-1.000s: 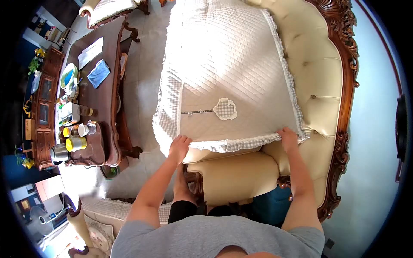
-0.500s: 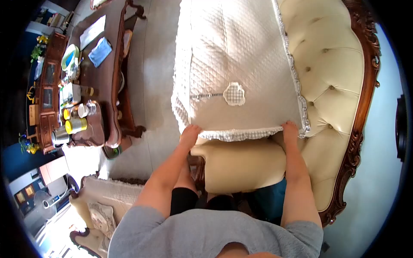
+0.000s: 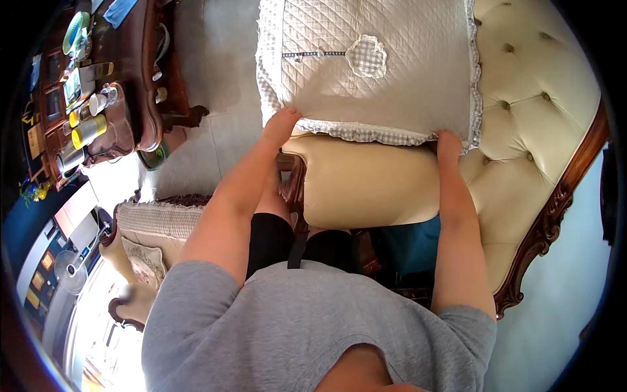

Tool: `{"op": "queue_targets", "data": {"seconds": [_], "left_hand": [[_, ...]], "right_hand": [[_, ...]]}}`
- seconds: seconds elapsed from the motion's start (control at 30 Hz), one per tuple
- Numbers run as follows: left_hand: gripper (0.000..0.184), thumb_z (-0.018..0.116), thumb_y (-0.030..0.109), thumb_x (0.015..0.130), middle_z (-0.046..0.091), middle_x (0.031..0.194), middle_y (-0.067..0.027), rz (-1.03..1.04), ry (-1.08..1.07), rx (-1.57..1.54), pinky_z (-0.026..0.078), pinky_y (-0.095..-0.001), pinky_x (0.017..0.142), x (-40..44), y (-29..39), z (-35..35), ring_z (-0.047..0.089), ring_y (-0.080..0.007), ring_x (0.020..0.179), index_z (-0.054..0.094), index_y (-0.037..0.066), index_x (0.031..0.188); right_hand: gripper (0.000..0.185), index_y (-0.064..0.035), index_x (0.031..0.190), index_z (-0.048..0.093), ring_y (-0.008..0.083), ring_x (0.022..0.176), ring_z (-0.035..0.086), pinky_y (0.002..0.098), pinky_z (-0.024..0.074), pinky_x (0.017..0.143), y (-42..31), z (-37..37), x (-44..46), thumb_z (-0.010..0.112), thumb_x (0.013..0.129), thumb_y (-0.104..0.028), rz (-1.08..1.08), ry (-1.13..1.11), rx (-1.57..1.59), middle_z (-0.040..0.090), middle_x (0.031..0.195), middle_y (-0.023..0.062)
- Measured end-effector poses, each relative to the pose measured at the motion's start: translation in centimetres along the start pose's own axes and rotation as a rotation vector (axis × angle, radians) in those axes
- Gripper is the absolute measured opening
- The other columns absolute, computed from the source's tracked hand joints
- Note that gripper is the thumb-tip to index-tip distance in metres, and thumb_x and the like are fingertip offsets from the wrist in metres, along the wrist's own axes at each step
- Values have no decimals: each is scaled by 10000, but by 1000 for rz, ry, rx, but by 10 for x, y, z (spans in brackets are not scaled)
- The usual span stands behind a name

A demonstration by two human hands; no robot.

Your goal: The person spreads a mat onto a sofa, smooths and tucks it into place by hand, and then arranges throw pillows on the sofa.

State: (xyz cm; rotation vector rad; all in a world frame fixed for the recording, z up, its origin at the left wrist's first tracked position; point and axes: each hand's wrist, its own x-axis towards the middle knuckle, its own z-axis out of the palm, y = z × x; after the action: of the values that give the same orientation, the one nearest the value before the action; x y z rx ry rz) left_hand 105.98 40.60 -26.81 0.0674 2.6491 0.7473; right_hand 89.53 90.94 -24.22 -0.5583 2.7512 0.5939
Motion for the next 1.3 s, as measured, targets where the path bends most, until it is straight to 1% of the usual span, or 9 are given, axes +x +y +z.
{"op": "queue_targets", "data": {"seconds": [0.6, 0.7, 0.8, 0.87, 0.97, 1.03, 1.1, 1.2, 1.3], "left_hand": [[191, 561, 7, 756, 637, 914, -111, 101, -56, 47, 503, -390, 810, 4, 1, 19, 603, -301, 938, 660, 70, 905], [202, 566, 24, 771, 649, 973, -114, -255, -453, -33, 503, -396, 826, -1, 1, 27, 606, -301, 977, 663, 85, 937], [328, 559, -22, 760, 637, 1048, -148, -74, -419, 124, 483, -430, 861, -40, -10, 54, 583, -312, 1070, 633, 52, 1071], [372, 571, 19, 781, 628, 1088, -153, 11, -175, 13, 468, -432, 902, -58, -15, 62, 571, -321, 1096, 603, 54, 1149], [365, 627, 41, 751, 627, 1088, -100, -317, -266, -35, 477, -384, 889, -59, -4, 46, 571, -278, 1079, 611, 76, 1114], [337, 621, 115, 790, 574, 1164, -96, -122, 49, 42, 474, -366, 891, -53, 6, 23, 536, -280, 1104, 599, 63, 1122], [362, 623, 148, 789, 552, 1176, -95, 34, 71, 144, 479, -364, 877, -39, 5, 23, 526, -273, 1105, 583, 49, 1134], [429, 628, 178, 762, 529, 1149, -99, 215, 137, 208, 490, -353, 840, -12, 3, 37, 526, -247, 1085, 545, 24, 1153], [374, 563, 125, 781, 533, 1103, -102, 227, 66, 288, 501, -314, 810, 8, -4, 52, 534, -242, 1049, 541, 15, 1137]], "right_hand": [[175, -74, 813, 681, 325, 800, 669, 429, 541, 688, -16, 39, 16, 512, 847, -101, 51, -184, 13, 673, 815, 140], [201, -61, 917, 696, 336, 961, 638, 427, 524, 806, -19, 61, 17, 508, 856, -99, 86, -365, 99, 661, 1002, 185], [282, -57, 1089, 666, 357, 1125, 554, 424, 466, 932, -20, 82, 16, 518, 855, -110, -29, -324, 217, 575, 1226, 211], [315, -16, 1122, 622, 350, 1148, 536, 434, 453, 945, -26, 76, 6, 510, 853, -134, -36, -235, 214, 504, 1314, 203], [338, -55, 1147, 617, 359, 1137, 529, 433, 450, 946, -24, 62, 4, 580, 837, -183, -67, -283, 315, 518, 1290, 177], [356, -69, 1152, 611, 363, 1148, 514, 432, 450, 947, -37, 18, 10, 622, 814, -179, -18, -322, 367, 530, 1252, 175], [382, -84, 1156, 605, 368, 1158, 499, 431, 451, 947, -62, -17, 15, 664, 790, -175, 36, -351, 423, 542, 1215, 173], [427, -79, 1144, 585, 379, 1138, 505, 436, 466, 918, -101, -28, 14, 715, 741, -136, -241, -385, 747, 555, 1161, 156], [413, -36, 1043, 572, 370, 1032, 557, 441, 489, 867, -143, -15, 18, 757, 685, -126, -247, -104, 758, 560, 1092, 141]]}}
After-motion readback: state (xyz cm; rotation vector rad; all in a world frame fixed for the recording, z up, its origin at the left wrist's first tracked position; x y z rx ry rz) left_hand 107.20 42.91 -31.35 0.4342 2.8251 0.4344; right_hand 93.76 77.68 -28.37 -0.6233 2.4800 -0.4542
